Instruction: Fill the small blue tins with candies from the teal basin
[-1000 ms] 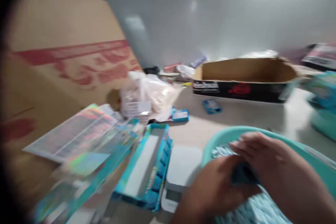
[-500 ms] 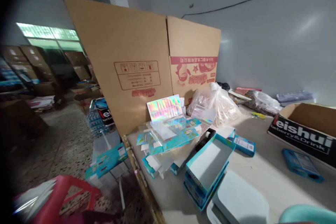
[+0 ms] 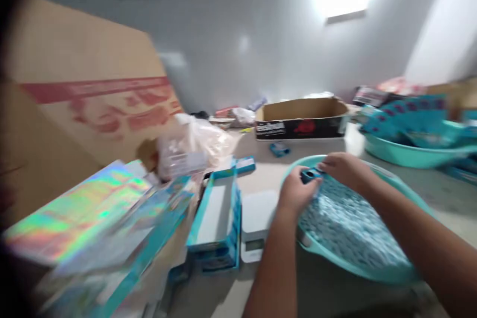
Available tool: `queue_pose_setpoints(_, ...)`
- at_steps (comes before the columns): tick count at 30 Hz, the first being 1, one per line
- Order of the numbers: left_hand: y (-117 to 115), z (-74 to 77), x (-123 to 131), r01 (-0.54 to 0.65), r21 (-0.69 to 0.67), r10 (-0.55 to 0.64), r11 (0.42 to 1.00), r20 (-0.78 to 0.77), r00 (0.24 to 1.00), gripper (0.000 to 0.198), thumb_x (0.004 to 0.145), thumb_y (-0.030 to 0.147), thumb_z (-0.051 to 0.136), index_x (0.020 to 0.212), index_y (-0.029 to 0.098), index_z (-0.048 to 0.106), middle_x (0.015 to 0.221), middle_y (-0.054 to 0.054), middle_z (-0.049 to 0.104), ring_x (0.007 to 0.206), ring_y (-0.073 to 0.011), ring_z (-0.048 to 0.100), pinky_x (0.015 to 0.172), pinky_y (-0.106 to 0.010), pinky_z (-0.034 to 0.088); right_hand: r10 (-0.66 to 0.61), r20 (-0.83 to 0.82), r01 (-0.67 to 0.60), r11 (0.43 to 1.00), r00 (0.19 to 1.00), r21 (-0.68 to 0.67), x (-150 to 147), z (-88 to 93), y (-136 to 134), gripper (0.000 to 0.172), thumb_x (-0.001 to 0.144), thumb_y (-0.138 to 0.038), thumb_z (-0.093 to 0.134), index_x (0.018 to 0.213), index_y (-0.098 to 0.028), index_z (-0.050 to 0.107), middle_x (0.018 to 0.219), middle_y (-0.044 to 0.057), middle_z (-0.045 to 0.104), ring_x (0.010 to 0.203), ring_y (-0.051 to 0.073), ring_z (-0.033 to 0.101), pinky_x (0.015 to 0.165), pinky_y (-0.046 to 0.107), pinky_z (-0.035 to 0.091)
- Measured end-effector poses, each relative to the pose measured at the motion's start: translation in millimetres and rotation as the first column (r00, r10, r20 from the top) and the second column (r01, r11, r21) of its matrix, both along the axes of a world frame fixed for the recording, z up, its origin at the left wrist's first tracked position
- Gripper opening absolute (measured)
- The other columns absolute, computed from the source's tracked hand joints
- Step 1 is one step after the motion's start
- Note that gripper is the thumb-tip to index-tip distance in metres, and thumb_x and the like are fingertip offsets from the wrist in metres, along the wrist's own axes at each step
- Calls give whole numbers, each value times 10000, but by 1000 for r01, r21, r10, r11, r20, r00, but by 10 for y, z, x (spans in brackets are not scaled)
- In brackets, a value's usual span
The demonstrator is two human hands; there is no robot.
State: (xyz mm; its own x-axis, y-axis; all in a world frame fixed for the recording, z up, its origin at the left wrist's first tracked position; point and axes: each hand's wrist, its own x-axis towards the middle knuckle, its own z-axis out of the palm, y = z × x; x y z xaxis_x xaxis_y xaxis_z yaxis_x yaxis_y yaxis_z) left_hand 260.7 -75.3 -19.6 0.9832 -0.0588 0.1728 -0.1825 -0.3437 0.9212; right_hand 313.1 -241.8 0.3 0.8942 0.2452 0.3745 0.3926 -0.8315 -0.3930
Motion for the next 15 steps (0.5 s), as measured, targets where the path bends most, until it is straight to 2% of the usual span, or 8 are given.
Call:
queue_pose_setpoints(3, 16, -28, 8, 86, 59, -88, 995, 36, 995, 418, 850, 322, 673, 1238, 172, 627, 1158, -123, 709, 1068, -259, 658, 959, -376, 487, -33, -16, 32, 999, 999, -37, -13, 34, -161, 223, 854, -310, 641, 752, -140, 744, 813, 85, 684, 702, 152, 599, 668, 270, 430)
queue_pose_setpoints(8, 60, -17, 93, 155, 143, -164, 977, 47, 985, 394, 874, 314, 627, 1238, 164, 605, 1157, -120, 695, 1067, -246, 646, 957, -367, 474, -2, -50, -2, 996, 999, -87, 3, 160, -181, 208, 858, -316, 663, 770, -157, 765, 838, 41, 683, 780, 121, 584, 764, 213, 410)
queue_pose_setpoints(11, 34, -34, 114, 162, 150, -169, 975, 31, 985, 407, 864, 322, 635, 1238, 164, 600, 1156, -119, 692, 1066, -249, 647, 935, -364, 483, -42, -75, 31, 989, 996, -142, -75, 174, -132, 231, 882, -314, 633, 805, -148, 773, 824, 54, 703, 770, 128, 584, 725, 222, 394)
queue_pose_setpoints(15, 26, -60, 121, 135, 154, -140, 979, 20, 990, 428, 854, 349, 645, 1243, 174, 606, 1150, -115, 693, 1072, -270, 643, 906, -384, 492, -140, -95, 110, 956, 986, -271, -119, 227, 25, 289, 907, -263, 538, 860, -101, 773, 854, 133, 724, 754, 182, 613, 646, 274, 374)
